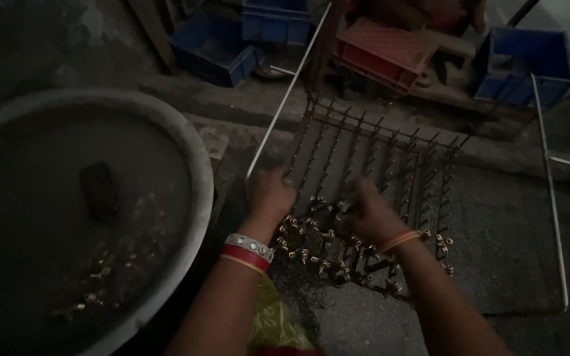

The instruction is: Rinsing small brass metal components in a tub of water and arranging them on a metal rack.

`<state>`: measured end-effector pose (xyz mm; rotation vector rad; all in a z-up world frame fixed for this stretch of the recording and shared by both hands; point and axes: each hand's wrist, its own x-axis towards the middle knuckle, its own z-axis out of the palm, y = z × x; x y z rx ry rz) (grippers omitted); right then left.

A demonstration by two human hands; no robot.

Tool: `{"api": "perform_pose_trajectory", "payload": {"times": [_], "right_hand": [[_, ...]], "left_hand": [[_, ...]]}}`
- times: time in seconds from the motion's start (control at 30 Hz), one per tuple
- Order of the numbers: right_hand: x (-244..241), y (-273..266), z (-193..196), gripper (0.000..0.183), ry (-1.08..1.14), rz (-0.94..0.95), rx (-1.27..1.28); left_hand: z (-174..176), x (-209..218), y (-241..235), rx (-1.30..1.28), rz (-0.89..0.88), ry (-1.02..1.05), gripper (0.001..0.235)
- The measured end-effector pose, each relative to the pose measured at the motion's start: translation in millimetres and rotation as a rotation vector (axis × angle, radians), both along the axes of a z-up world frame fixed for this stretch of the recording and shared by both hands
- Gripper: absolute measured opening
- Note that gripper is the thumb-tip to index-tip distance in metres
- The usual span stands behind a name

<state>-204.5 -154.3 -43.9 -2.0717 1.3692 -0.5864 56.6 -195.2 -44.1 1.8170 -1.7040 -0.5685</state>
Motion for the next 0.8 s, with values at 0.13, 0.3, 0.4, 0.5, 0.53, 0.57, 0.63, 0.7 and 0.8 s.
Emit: {"api": "perform_pose_trajectory", "payload": {"times": [0.13, 0.3, 0.4, 0.5, 0.53, 0.57, 0.63, 0.7, 0.8], "right_hand": [[16, 3, 34, 0.046, -0.375, -0.282, 0.343], [58, -8, 39, 0.047, -0.169, -0.244, 0.069], [97, -19, 50, 0.042, 0.066, -0.170, -0.019], [106, -37, 17, 0.024, 0.222, -0.074, -0.043], [104, -47, -19, 0.024, 0.224, -0.072, -0.043], [100, -56, -55, 0.023, 0.260, -0.017, -0.096], [96, -68, -89, 0.025, 0.295, 0.042, -0.153], [94, -69, -90, 0.028, 0.286, 0.124, -0.204], [94, -18, 21, 0.038, 0.200, 0.041, -0.086]], "left_hand": [[6, -1, 4, -0.070, 0.020, -0.214, 0.022], [34, -4, 12, -0.118, 0.053, -0.039, 0.013], [-83, -10, -38, -0.301, 0.003, -0.047, 0.010], [-87, -8, -43, -0.216, -0.036, -0.051, 0.012], [-86, -6, -43, -0.216, -0.034, -0.050, 0.012], [-85, -5, -43, -0.177, -0.037, -0.013, 0.009], [-75, -7, -43, -0.140, -0.036, 0.023, 0.008], [-61, -15, -40, 0.184, -0.002, -0.077, 0.025], [-2, -21, 25, -0.022, -0.027, 0.178, 0.075]]}}
